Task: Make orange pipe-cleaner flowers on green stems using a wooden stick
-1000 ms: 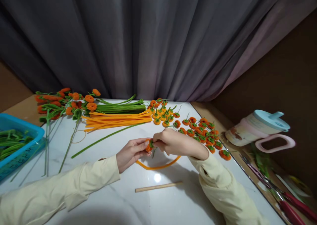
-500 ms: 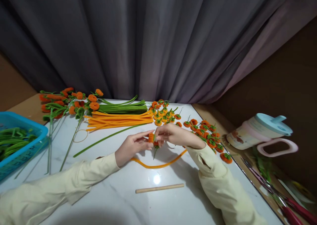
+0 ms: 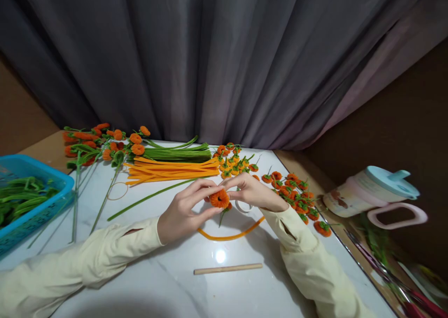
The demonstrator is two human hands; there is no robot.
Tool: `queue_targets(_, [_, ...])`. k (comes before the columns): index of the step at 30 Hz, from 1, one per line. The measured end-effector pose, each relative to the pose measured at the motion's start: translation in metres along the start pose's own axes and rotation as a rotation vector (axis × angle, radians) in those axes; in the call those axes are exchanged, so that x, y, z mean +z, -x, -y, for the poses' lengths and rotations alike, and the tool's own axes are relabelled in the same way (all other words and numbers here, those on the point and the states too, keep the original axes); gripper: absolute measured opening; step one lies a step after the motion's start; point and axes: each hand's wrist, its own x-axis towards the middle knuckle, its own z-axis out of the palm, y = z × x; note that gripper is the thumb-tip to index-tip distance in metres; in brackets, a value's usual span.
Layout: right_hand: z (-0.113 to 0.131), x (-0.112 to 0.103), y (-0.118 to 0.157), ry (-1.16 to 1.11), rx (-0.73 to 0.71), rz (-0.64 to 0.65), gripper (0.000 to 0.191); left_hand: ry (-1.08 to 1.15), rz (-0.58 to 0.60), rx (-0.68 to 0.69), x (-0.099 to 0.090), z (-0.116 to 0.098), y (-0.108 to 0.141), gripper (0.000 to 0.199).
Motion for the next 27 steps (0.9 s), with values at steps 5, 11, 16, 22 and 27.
queue_targets(5, [0.008, 0.004, 0.0, 0.059, -0.025, -0.059, 0.028, -0.128, -0.008, 0.08, -0.001, 0.0, 0.001, 0.041])
queue_targets(11, [0.012, 0.006, 0.0, 0.049, -0.103, -0.061, 0.022, -0.186, -0.013, 0.146, -0.002, 0.002, 0.001, 0.025])
queue_targets(16, [0.008, 0.005, 0.0, 0.02, -0.117, -0.041, 0.024, -0.157, 0.01, 0.14, -0.004, 0.0, 0.0, 0.022])
queue_targets(22, [0.012, 0.0, 0.002, 0.059, 0.016, -0.074, 0.024, -0.216, -0.015, 0.194, -0.006, 0.007, -0.004, 0.033])
queue_targets(27, [0.029, -0.015, 0.012, 0.19, 0.049, -0.092, 0.017, -0.23, 0.039, 0.179, -0.004, 0.017, -0.004, 0.049])
